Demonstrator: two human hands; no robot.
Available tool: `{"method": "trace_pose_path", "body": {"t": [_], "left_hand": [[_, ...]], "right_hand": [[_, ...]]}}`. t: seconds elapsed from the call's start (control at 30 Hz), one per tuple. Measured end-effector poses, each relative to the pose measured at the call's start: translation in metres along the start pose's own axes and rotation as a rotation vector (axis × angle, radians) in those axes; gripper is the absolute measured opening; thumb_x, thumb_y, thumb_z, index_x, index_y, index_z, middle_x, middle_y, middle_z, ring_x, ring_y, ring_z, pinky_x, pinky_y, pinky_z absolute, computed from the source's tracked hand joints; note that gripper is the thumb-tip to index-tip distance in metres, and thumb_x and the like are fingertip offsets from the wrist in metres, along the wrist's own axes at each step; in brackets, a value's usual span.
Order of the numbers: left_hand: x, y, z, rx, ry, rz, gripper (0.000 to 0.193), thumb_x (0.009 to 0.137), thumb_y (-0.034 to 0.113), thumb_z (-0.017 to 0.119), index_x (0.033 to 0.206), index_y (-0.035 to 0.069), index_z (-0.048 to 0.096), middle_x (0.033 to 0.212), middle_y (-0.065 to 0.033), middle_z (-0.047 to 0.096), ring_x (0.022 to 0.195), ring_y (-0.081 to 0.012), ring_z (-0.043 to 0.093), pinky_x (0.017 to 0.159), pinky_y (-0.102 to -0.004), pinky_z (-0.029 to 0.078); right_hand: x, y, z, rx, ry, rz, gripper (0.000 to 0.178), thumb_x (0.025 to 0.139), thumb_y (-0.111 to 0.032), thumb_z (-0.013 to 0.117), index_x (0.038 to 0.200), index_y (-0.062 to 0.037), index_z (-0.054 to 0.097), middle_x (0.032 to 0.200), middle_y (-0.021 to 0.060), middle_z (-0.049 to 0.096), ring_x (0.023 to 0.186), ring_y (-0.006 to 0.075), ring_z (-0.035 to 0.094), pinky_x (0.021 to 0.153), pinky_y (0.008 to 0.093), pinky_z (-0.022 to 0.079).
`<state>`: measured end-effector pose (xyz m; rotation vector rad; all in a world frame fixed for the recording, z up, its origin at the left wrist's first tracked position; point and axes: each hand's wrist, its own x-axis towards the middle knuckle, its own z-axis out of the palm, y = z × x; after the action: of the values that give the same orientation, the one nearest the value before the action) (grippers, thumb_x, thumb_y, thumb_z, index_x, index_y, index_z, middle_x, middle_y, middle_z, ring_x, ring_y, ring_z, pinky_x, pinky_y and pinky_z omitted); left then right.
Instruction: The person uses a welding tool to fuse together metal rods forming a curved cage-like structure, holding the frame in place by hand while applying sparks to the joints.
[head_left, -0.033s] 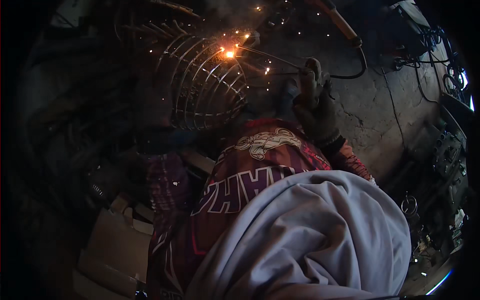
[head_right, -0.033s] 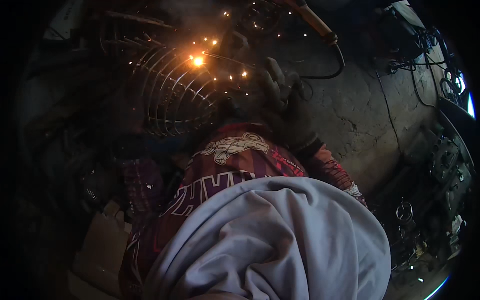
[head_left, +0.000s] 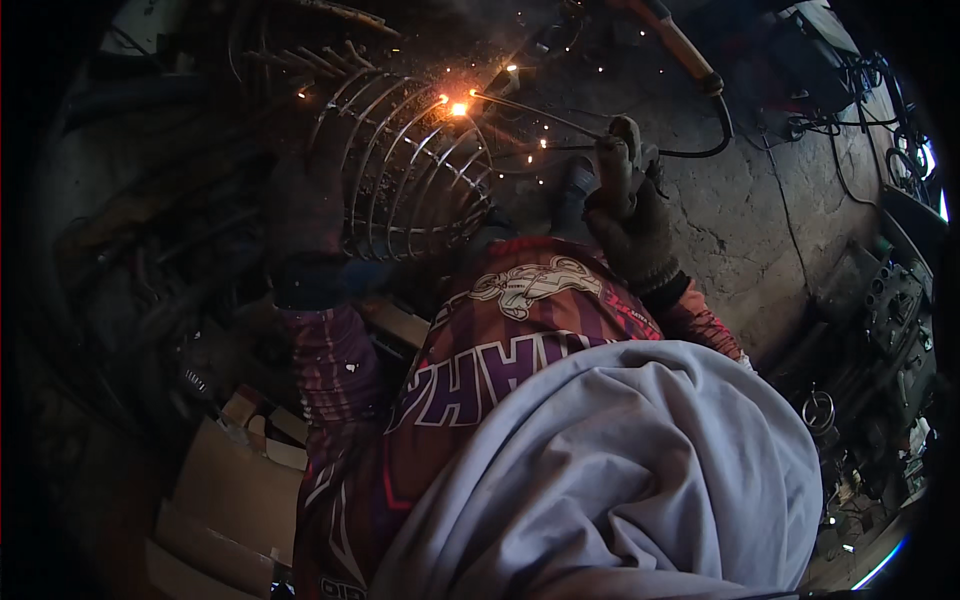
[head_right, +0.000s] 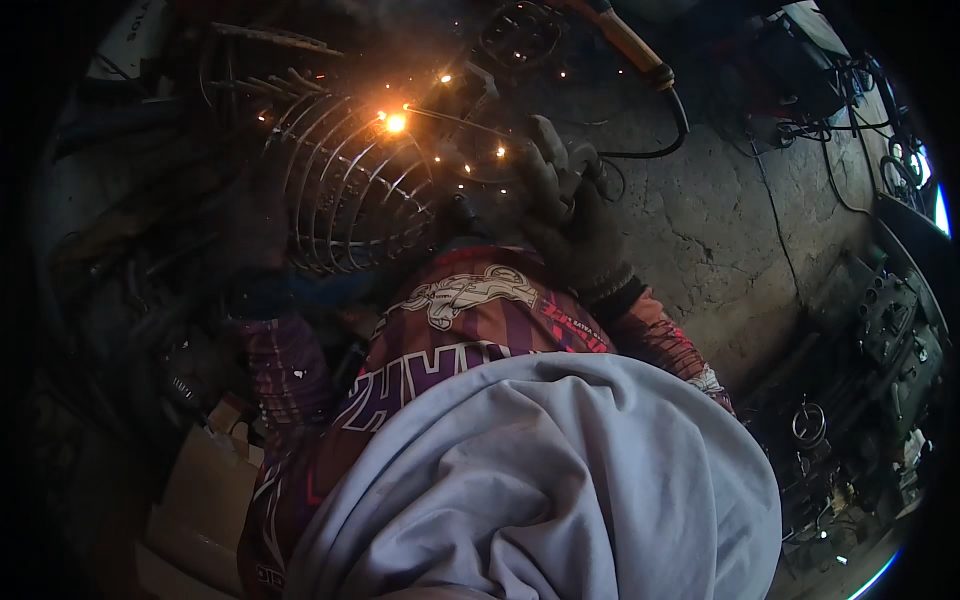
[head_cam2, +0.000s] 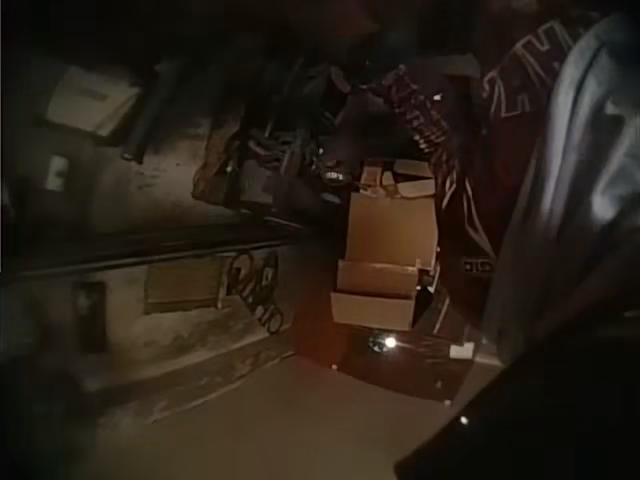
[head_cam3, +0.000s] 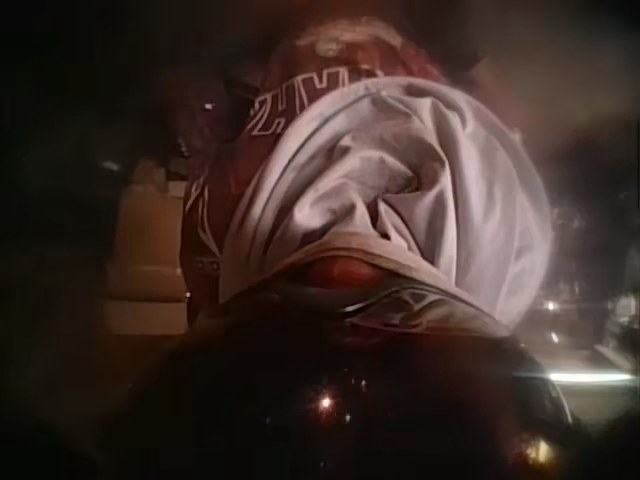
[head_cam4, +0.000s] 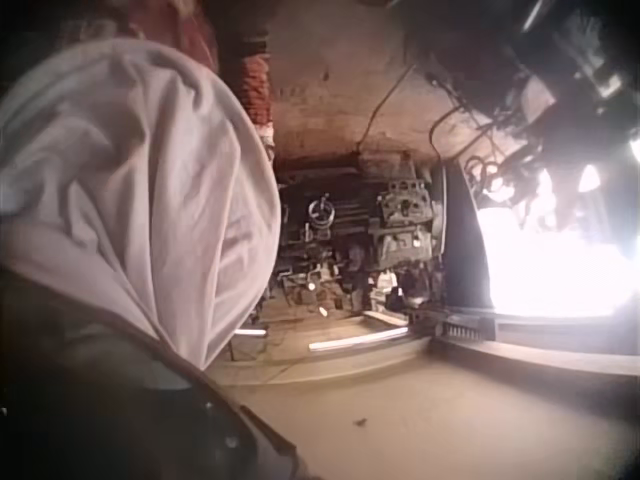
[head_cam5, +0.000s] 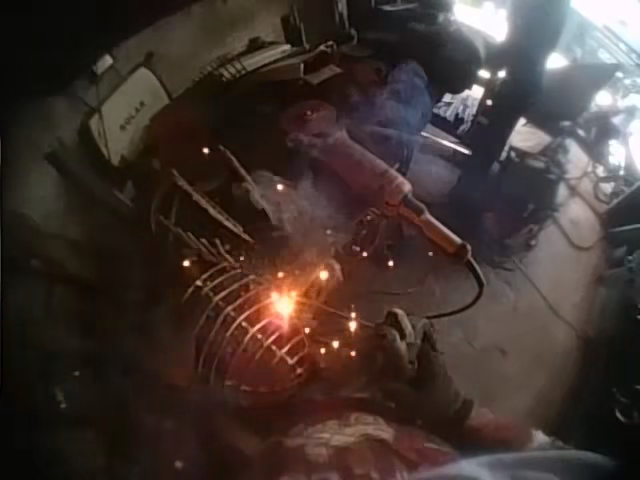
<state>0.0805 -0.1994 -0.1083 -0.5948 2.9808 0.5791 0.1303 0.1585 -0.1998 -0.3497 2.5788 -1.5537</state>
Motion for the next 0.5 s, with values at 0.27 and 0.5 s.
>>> {"method": "trace_pose_path", "body": {"t": [0.27,0.5], "left_hand": [[-0.002,0.004,0.000,-0.040,0.022,-0.072,0.076,0.091,0.071,0.052,0.115,0.001,0.070,0.105,-0.0260,0.069,0.100,-0.0466,0.063,0.089,-0.0469,0.047],[-0.001,0.009,0.000,-0.083,0.011,-0.125,0.081,0.088,0.076,0.054,0.119,0.002,0.069,0.109,-0.0256,0.069,0.104,-0.0464,0.062,0.091,-0.0468,0.047]], "right_hand": [[0.005,-0.008,-0.004,-0.133,-0.042,-0.068,0.029,0.082,-0.022,0.077,0.100,-0.0026,0.064,0.087,0.0100,0.071,0.081,0.0269,0.070,0.092,0.0421,0.050],[-0.005,-0.001,0.001,0.063,-0.022,0.206,0.030,0.082,-0.025,0.077,0.099,-0.0034,0.064,0.086,0.0097,0.071,0.082,0.0282,0.070,0.100,0.0426,0.046]]}}
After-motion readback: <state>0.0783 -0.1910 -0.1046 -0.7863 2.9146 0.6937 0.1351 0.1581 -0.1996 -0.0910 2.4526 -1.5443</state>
